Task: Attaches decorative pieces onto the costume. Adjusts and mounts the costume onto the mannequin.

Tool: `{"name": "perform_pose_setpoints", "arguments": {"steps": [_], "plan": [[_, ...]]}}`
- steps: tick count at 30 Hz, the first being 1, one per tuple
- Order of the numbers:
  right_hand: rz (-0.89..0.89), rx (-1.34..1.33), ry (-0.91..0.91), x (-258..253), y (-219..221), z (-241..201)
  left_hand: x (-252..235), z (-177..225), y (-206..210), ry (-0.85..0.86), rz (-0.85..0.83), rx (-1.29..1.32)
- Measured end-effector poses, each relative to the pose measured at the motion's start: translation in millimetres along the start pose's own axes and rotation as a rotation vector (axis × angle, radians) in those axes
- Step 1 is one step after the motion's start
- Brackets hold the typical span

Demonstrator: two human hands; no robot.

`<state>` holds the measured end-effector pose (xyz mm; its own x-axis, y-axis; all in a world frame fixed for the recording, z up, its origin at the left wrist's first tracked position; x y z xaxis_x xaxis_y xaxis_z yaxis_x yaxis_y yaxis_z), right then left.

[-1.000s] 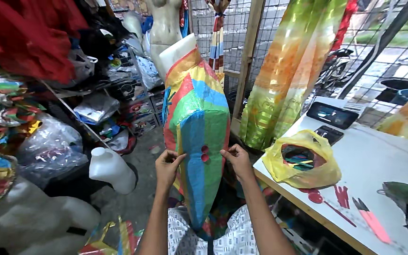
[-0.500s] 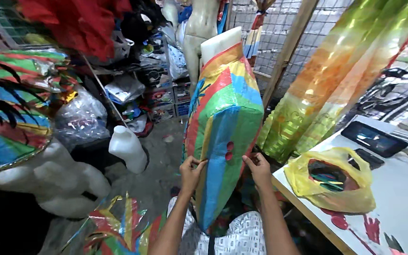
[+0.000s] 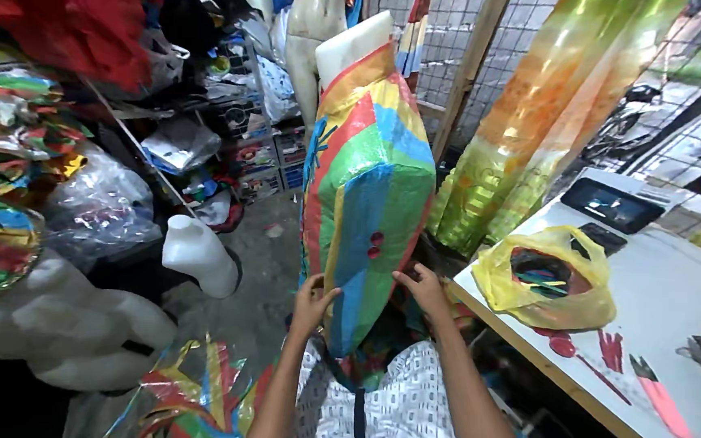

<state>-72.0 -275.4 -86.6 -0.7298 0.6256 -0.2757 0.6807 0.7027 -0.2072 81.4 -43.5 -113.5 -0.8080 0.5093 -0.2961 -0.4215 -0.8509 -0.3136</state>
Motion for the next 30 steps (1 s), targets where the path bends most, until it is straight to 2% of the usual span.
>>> {"name": "perform_pose_setpoints", "arguments": {"steps": [4,6,9,13,16,18,20,22,23,26,30], "plan": [[-0.019,-0.086,-0.062,2,-3,-20,17,57,-11,0.189,0.346,-0.192],[0.022,-0.115,-0.096,-2,-6,-33,19,87,-7,0.243,0.438,-0.166],[0.156,-0.069,-0.182,-5,-15,-52,5,112,1,0.192,0.413,-0.004],[0.48,0.084,-0.363,21,-24,-85,-10,123,6,0.124,0.357,0.121],[0.525,0.088,-0.368,30,-14,-86,-16,115,12,0.032,0.307,0.176],[0.527,0.065,-0.327,29,-15,-85,-18,113,4,0.089,0.333,0.185],[0.519,0.064,-0.328,27,-25,-101,-20,111,-18,0.249,0.438,0.176],[0.513,0.126,-0.417,23,-39,-139,-25,104,-37,0.346,0.521,0.125],[0.497,0.185,-0.472,17,-45,-165,-26,101,-36,0.358,0.496,0.093],[0.362,0.409,-0.622,-19,-45,-246,-18,92,-5,0.352,0.359,-0.01],[0.124,0.686,-0.697,-102,-16,-331,20,58,17,0.245,0.412,0.048]]}}
Point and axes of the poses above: each hand's wrist, its own x-axis away from the middle knuckle, its own y-axis out of the palm, z = x × y, the point moved 8 cm from there along -x, towards the middle knuckle, and after that the axes turned 2 degrees about -y, right-handed, at the moved point
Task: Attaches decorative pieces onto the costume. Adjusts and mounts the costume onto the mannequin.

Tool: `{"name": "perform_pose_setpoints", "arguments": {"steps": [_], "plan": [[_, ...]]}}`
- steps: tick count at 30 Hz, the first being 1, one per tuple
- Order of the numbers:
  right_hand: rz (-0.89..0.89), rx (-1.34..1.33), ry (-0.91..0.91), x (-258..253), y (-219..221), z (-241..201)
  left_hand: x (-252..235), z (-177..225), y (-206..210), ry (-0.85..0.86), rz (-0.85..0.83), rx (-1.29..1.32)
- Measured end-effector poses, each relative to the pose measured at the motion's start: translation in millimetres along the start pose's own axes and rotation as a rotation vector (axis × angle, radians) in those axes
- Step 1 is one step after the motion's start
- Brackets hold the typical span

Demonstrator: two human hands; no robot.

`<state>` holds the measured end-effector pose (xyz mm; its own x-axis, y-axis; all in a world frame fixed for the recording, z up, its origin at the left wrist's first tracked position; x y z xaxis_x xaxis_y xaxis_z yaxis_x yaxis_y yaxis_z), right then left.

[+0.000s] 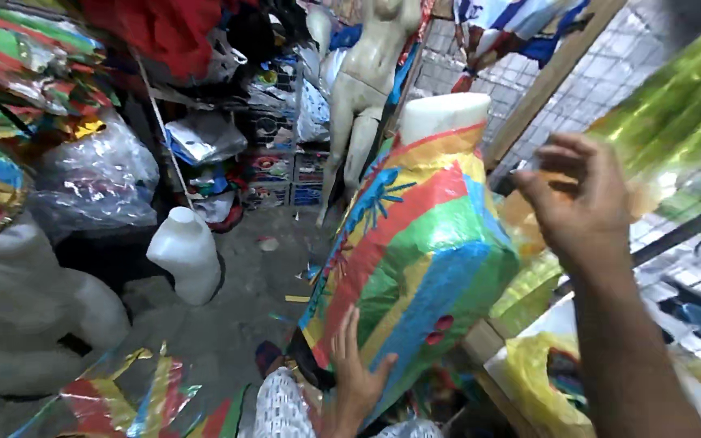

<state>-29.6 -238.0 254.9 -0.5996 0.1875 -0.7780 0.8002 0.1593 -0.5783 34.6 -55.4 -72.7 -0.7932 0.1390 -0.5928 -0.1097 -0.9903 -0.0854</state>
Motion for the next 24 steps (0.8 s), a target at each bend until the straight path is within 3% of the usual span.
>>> {"name": "perform_pose_setpoints", "arguments": {"steps": [4,7,13,15,20,24], "plan": [[-0.259,0.252,-0.063,-100,37,1,61,-55,9,-0.256,-0.106,0.011],[-0.434,0.392,-0.031,-152,67,6,101,-103,24,-0.312,-0.159,-0.004],[-0.683,0.448,0.2,-192,114,18,134,-167,54,-0.549,-0.444,0.175],[-0.691,0.5,0.281,-191,127,23,134,-178,55,-0.672,-0.568,0.16],[-0.559,0.508,0.304,-183,116,34,133,-187,55,-0.775,-0.665,0.166],[-0.494,0.519,0.286,-187,110,40,148,-189,66,-0.9,-0.978,0.216]]}}
Point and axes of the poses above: each hand's wrist, its own x-axis away from the middle knuckle, its own y-axis out of the palm, z = x × y, the point moved 8 cm from there along -x, towards the middle knuckle, and after that the axes turned 2 degrees about -y, right-handed, at the moved point
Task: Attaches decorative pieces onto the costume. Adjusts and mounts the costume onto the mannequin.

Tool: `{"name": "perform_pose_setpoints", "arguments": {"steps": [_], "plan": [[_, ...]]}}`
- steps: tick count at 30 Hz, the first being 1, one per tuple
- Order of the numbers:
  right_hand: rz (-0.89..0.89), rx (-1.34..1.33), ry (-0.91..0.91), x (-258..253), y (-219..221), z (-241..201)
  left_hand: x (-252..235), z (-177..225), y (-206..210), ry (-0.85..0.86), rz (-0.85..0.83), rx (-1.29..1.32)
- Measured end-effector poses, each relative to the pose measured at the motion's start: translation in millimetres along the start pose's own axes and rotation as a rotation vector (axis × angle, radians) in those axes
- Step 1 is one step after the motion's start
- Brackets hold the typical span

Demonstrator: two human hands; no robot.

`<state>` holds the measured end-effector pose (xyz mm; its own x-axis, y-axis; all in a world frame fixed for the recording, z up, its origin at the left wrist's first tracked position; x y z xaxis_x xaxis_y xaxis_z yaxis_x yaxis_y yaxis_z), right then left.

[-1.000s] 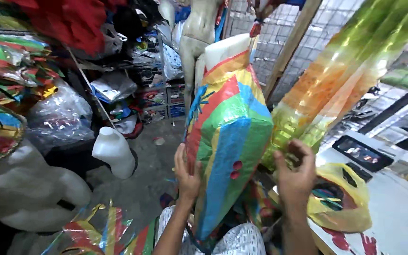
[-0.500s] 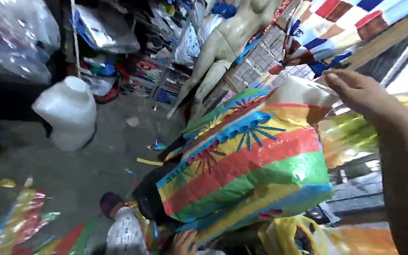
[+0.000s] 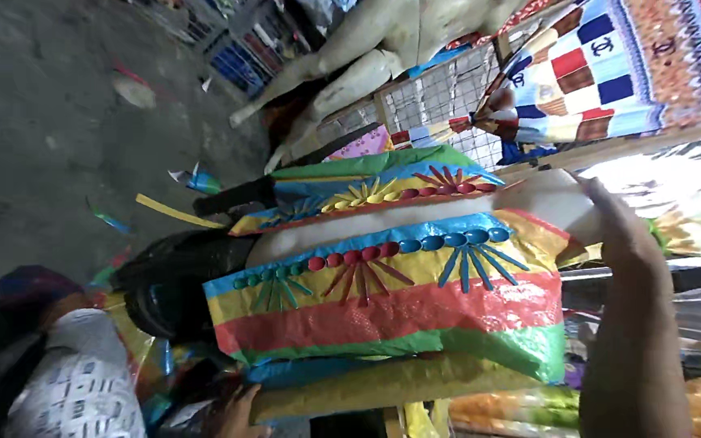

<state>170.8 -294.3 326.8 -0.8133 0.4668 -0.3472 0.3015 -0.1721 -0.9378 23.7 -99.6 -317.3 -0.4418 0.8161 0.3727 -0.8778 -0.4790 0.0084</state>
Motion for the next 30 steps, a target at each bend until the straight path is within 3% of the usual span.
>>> {"name": "perform_pose_setpoints", "arguments": {"steps": [5,8,16,21,24,30], "plan": [[0.011,0.026,-0.069,4,3,-3,-13,-23,38,-0.047,-0.213,-0.064],[-0.001,0.04,-0.146,7,4,3,-17,-28,46,-0.055,-0.246,-0.028],[-0.093,0.03,-0.302,-2,4,21,-2,-13,29,-0.056,-0.218,-0.055],[-0.031,0.015,-0.324,7,4,21,-9,-25,37,-0.095,-0.259,-0.15],[0.018,0.01,-0.298,5,2,13,-17,-48,41,-0.041,-0.147,-0.082],[0.125,-0.041,-0.291,0,-5,14,-1,-43,17,-0.193,-0.165,-0.168]]}}
Point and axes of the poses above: each hand's wrist, its own x-axis away from the middle knuckle, its own y-axis out of the palm, z = x × y, the point moved 8 cm from there along -x, towards the middle knuckle, and after that the axes turned 2 degrees about -y, right-handed, at the moved point
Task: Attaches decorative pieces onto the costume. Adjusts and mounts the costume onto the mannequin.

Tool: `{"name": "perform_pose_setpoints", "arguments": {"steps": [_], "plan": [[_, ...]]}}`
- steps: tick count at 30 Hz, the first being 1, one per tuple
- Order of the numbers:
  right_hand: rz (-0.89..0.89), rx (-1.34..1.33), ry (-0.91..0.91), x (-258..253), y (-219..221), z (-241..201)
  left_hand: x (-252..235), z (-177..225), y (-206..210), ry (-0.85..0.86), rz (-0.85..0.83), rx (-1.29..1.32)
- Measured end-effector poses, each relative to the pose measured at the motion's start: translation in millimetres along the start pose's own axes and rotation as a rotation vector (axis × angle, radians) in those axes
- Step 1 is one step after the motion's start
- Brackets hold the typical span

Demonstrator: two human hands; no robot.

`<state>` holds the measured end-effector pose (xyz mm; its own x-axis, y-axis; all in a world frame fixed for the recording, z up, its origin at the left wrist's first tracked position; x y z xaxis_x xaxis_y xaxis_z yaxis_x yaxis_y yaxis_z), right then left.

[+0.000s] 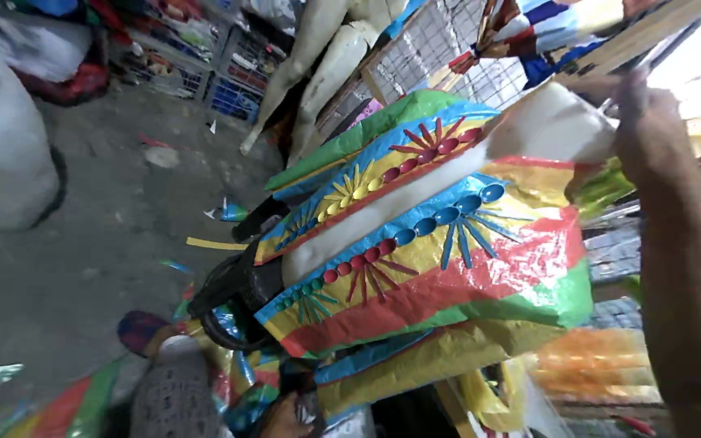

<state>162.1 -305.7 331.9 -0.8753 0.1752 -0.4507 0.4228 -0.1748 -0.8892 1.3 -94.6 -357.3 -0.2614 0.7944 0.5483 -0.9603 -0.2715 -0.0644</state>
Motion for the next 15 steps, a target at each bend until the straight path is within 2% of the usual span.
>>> {"name": "perform_pose_setpoints", "arguments": {"steps": [6,10,12,15], "plan": [[0.162,-0.222,0.157,14,-14,25,17,-6,-21,-0.009,0.146,0.034],[-0.009,-0.296,0.192,27,-2,31,31,3,-29,0.174,0.229,-0.103],[-0.035,-0.284,0.19,32,-3,30,34,8,-28,0.085,0.203,-0.035],[0.014,-0.196,0.185,54,-19,15,49,16,-32,-0.009,0.192,-0.05]]}}
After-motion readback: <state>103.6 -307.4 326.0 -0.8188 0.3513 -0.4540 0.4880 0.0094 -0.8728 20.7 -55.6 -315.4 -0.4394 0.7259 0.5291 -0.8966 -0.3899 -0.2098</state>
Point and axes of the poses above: each hand's wrist, its own x-axis away from the middle knuckle, its own y-axis out of the palm, z = x × y, the point moved 8 cm from there along -x, towards the middle knuckle, and after that the axes turned 2 degrees about -y, right-handed, at the moved point
